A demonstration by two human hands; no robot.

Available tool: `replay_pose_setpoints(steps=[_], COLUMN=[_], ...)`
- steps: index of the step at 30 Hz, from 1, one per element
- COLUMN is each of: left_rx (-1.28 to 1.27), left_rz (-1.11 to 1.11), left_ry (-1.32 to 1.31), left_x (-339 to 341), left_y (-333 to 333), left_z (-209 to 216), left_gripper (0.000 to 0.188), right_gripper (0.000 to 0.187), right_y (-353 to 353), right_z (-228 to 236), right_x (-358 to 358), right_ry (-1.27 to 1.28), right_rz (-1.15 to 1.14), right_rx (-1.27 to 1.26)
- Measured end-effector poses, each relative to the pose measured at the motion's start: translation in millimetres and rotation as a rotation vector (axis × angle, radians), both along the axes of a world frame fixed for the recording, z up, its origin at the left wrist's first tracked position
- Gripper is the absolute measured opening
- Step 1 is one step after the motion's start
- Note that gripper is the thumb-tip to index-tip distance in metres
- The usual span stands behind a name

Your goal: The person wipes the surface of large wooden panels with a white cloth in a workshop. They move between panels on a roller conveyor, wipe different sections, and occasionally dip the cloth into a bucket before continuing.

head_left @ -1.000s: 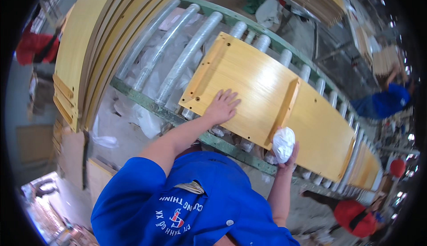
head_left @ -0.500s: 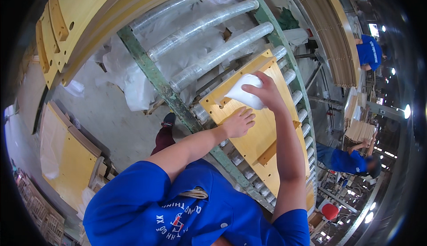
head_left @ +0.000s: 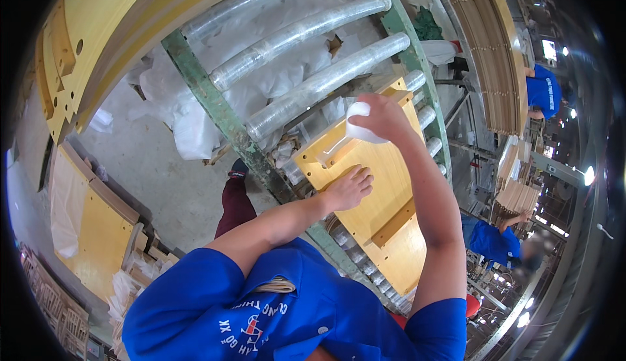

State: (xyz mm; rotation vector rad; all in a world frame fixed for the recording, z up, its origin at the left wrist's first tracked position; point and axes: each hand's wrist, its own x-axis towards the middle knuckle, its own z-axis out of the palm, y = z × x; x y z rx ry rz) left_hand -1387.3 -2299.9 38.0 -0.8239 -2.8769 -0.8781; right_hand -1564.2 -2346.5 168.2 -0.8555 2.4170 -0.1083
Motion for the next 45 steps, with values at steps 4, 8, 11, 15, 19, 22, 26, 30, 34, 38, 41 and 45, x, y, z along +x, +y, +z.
replay_pose_setpoints(steps=[4,8,11,15,19,22,26,30,34,38,41,45], left_rx=[-0.013,-0.017,-0.012,0.01,0.049,0.09,0.101,0.113,0.111,0.125,0.129,0.104], left_rz=[0.007,-0.003,-0.024,-0.014,0.017,0.01,0.013,0.015,0.038,0.034,0.024,0.024], left_ry=[0.017,0.023,-0.001,0.011,0.033,0.019,0.017,0.022,0.05,0.038,0.03,0.036], left_x=[0,-1,-2,-1,-2,0,-1,-1,-1,-2,-3,-2], left_y=[1,4,5,5,5,4,3,4,5,5,6,5], left_z=[-2,-6,-3,-5,-6,-5,-5,-6,-6,-7,-8,-6], left_gripper=[0.042,0.043,0.043,0.043,0.042,0.039,0.039,0.039,0.04,0.04,0.04,0.04], right_gripper=[0.049,0.047,0.044,0.033,0.033,0.035,0.036,0.034,0.032,0.032,0.031,0.031], right_y=[14,22,36,37,37,43,48,50,50,49,48,48], right_z=[2,5,-1,-1,-2,-8,-11,-15,-20,-19,-18,-18], right_x=[-34,-70,-91,-111,-124,-132,-142,-146,-145,-144,-143,-138], right_ry=[0.111,0.149,0.26,0.305,0.388,0.46,0.512,0.515,0.513,0.53,0.52,0.543], right_rz=[-0.06,-0.063,-0.081,-0.088,-0.086,-0.137,-0.204,-0.213,-0.209,-0.193,-0.188,-0.183], right_rx=[0.079,0.151,0.153,0.184,0.224,0.21,0.202,0.222,0.213,0.194,0.181,0.157])
